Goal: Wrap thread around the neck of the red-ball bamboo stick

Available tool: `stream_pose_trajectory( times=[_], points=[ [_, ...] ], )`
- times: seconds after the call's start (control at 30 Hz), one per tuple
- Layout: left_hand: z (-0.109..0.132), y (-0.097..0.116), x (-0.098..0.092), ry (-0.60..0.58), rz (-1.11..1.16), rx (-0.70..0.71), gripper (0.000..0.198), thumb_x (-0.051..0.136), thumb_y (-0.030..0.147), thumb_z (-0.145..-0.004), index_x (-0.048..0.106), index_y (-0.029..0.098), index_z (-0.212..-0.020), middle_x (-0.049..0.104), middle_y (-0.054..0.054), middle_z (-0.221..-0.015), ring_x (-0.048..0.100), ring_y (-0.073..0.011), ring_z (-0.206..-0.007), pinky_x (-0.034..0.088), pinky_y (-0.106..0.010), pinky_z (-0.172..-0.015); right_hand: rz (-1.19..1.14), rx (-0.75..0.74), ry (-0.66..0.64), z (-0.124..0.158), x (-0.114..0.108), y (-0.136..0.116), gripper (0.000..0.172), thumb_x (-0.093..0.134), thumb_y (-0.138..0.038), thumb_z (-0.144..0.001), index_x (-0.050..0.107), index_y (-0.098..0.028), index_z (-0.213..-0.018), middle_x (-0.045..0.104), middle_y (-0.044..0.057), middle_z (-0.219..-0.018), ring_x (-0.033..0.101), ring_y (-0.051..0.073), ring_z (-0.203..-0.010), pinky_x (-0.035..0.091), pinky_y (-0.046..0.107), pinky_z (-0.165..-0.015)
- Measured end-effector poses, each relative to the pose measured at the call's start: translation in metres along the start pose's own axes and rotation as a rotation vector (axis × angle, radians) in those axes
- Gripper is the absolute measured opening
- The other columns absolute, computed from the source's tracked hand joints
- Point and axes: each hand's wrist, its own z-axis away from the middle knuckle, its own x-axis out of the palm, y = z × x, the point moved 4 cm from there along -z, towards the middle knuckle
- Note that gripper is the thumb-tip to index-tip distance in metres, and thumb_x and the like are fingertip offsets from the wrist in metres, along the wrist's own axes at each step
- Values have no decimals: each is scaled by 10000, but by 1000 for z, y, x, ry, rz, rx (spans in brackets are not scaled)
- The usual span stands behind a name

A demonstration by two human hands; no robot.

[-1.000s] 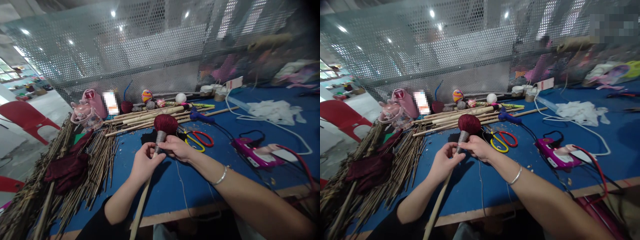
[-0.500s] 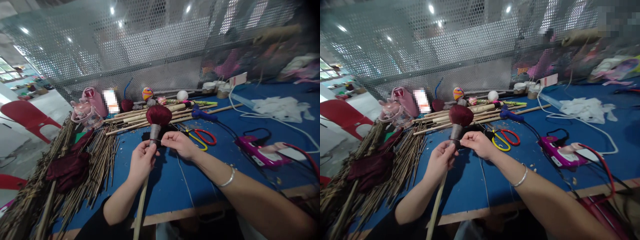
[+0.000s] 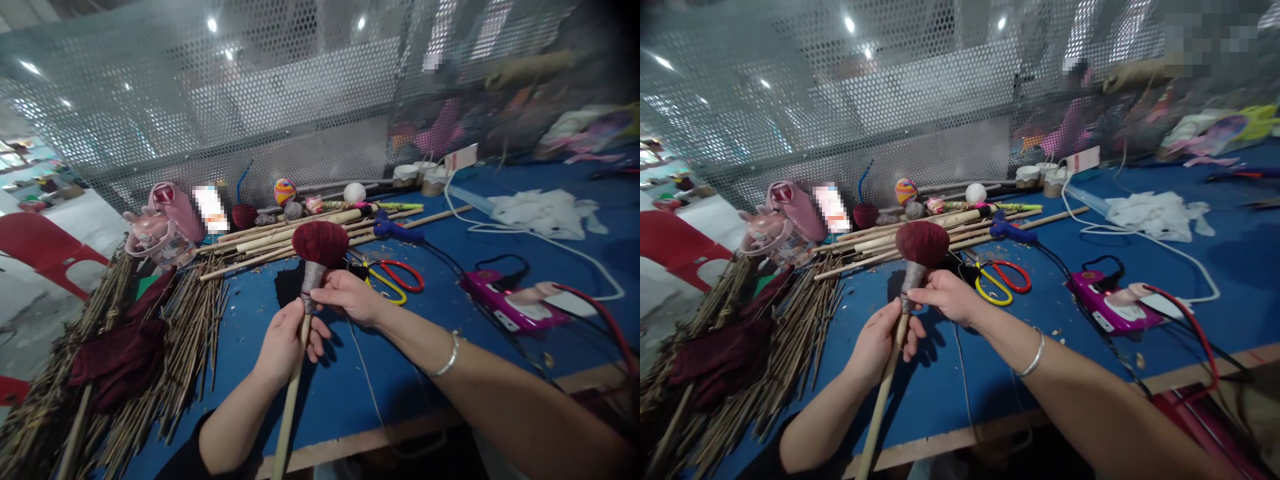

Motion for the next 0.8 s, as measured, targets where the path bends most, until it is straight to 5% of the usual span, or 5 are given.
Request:
stream_pose_trajectory(
  times=[0.17, 0.3, 0.43, 0.67, 0.8],
  points=[
    [2, 8, -9, 272, -279, 224, 436, 625, 389, -696, 446, 190, -1040, 560, 17, -804, 480, -48, -404, 352, -157, -287, -34, 33, 51, -4, 1, 8, 280, 676, -346, -687, 568, -104, -777, 492, -42, -522, 419, 51, -463, 307, 178, -454],
    [2, 12, -14, 305, -332, 275, 349, 630, 356, -704, 483, 170, -961, 551, 12, -815, 441, -27, -389, 322, -147, -281, 22, 5, 104, -5, -2, 8, 312, 690, -373, -669, 572, -110, -791, 530, -20, -585, 460, 67, -529, 333, 183, -490],
    [2, 16, -22, 355, -336, 314, 323, 622, 349, -719, 490, 170, -953, 551, 20, -792, 431, -19, -385, 324, -144, -309, 95, 32, 141, -2, -6, 2, 288, 694, -367, -659, 569, -111, -699, 425, -68, -480, 289, 20, -405, 197, 166, -389],
    [2, 14, -16, 288, -363, 336, 304, 615, 328, -733, 511, 163, -966, 572, 10, -798, 419, -13, -411, 316, -140, -352, -321, 159, 63, 4, -3, 5, 254, 681, -349, -662, 535, -144, -698, 210, -123, -411, 109, 16, -365, 76, 157, -342],
    [1, 16, -22, 329, -324, 336, 313, 618, 334, -730, 497, 170, -968, 565, 19, -783, 422, -11, -403, 327, -140, -356, -255, 201, 73, 3, 0, 10, 251, 679, -339, -669, 544, -130, -706, 230, -118, -404, 131, 15, -364, 73, 152, -341]
  ],
)
